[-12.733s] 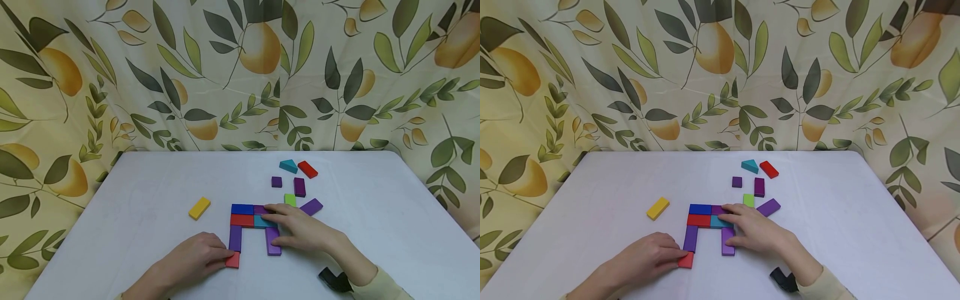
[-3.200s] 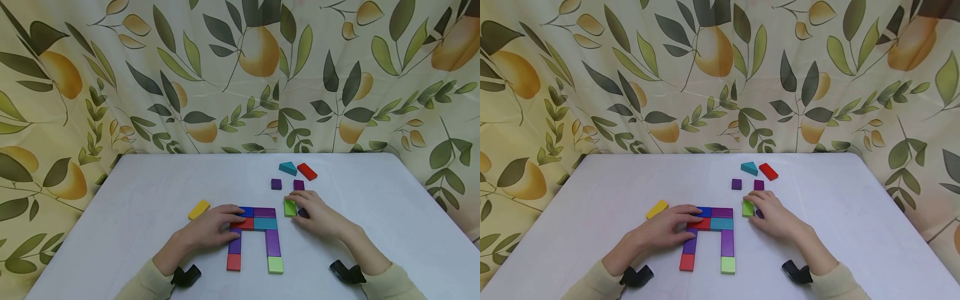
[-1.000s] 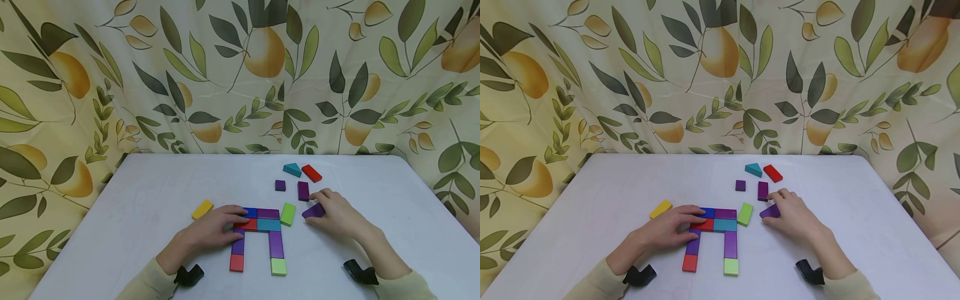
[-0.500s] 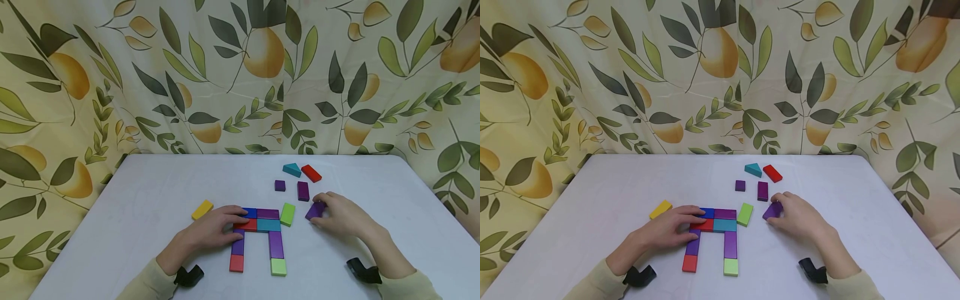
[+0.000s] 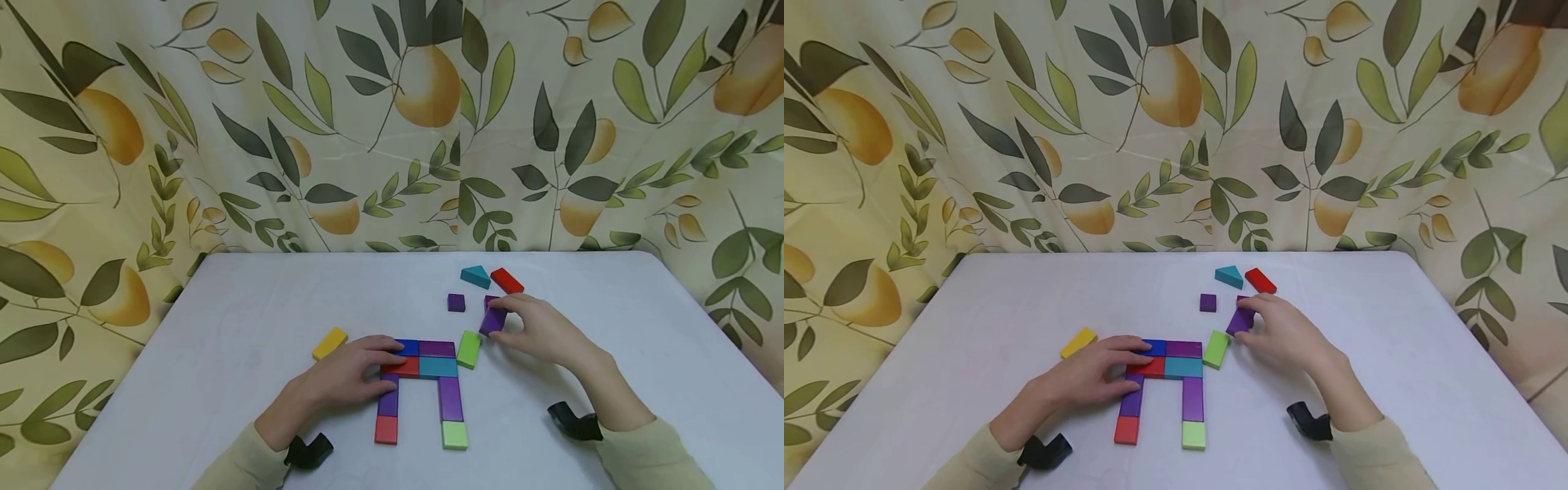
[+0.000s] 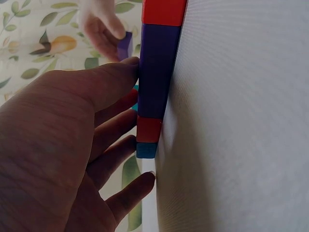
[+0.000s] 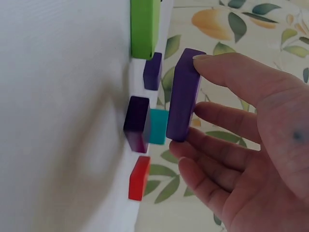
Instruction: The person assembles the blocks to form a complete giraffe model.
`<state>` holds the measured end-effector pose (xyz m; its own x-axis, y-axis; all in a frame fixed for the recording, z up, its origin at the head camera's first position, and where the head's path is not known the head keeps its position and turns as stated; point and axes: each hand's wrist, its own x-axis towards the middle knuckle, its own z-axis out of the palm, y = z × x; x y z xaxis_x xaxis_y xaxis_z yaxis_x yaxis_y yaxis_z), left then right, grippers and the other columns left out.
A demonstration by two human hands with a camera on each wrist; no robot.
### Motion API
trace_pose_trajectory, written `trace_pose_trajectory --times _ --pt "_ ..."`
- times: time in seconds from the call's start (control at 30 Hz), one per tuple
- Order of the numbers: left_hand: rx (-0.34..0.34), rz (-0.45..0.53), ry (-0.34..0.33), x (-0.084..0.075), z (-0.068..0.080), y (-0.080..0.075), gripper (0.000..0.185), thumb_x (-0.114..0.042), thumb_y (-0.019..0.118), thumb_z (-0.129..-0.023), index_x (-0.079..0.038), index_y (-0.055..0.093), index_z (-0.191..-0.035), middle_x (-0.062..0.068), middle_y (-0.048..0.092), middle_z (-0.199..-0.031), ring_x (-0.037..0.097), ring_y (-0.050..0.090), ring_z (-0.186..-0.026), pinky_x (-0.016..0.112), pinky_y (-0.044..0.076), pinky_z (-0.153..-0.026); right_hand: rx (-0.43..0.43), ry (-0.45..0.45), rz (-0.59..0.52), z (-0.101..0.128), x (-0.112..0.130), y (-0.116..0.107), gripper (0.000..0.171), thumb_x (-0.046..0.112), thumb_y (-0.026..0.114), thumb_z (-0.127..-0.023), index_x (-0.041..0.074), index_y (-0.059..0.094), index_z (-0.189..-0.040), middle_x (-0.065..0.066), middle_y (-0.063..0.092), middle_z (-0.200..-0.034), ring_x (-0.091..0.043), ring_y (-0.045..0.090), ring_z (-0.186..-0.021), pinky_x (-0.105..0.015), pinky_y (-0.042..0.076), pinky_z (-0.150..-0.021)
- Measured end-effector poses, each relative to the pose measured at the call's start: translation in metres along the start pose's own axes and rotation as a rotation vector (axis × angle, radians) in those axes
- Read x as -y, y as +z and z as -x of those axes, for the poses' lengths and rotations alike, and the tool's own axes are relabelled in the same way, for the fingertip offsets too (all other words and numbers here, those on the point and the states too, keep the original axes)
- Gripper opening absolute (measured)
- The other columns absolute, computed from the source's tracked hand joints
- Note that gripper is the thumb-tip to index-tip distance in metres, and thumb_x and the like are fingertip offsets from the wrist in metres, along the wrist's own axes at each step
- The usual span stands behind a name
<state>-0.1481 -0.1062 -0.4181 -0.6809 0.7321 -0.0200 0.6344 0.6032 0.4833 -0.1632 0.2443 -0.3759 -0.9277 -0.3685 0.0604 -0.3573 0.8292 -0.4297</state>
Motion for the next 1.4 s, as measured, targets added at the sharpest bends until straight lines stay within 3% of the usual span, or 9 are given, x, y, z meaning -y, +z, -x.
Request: trace_pose_trajectory --times 0.37,0.6,1.07,1.4 --pt "0.004 -0.003 0.011 -0.001 0.0 0.001 0.043 -0.034 0.069 -0.098 -0.02 0.065 -0.138 -0.007 0.051 -0.148 0.015 0.039 -0.141 0.037 0.037 -0.113 0.015 -0.054 -0.063 -0.023 0.005 0.01 0.051 0.017 0.081 -0.086 0.0 0.064 -0.131 -0.017 0.065 -0.126 -0.037 0.059 -0.115 -0.053 0.054 -0.092" --pt "0.006 -0.006 0.018 -0.001 -0.001 0.002 0.043 -0.035 0.068 -0.098 -0.02 0.065 -0.138 -0.007 0.051 -0.148 0.015 0.039 -0.142 0.037 0.038 -0.113 0.056 -0.022 -0.085 -0.028 0.001 0.016 0.05 0.019 0.079 -0.089 0.001 0.063 -0.134 -0.017 0.063 -0.128 -0.035 0.057 -0.114 -0.053 0.052 -0.095" --pt "0.007 0.002 0.018 0.0 0.0 -0.001 0.043 -0.033 0.069 -0.097 -0.019 0.065 -0.138 -0.006 0.051 -0.148 0.015 0.04 -0.141 0.037 0.039 -0.112 0.076 0.033 -0.036 -0.027 -0.009 0.016 0.052 0.016 0.08 -0.087 -0.002 0.062 -0.132 -0.019 0.063 -0.128 -0.04 0.056 -0.119 -0.06 0.047 -0.099" --pt "0.004 0.001 -0.003 -0.001 0.001 -0.002 0.043 -0.034 0.069 -0.097 -0.021 0.065 -0.138 -0.007 0.05 -0.149 0.015 0.039 -0.141 0.037 0.039 -0.112 0.065 0.008 -0.012 -0.031 -0.009 0.022 0.047 0.02 0.077 -0.091 0.0 0.065 -0.131 -0.016 0.066 -0.124 -0.034 0.059 -0.112 -0.054 0.052 -0.095"
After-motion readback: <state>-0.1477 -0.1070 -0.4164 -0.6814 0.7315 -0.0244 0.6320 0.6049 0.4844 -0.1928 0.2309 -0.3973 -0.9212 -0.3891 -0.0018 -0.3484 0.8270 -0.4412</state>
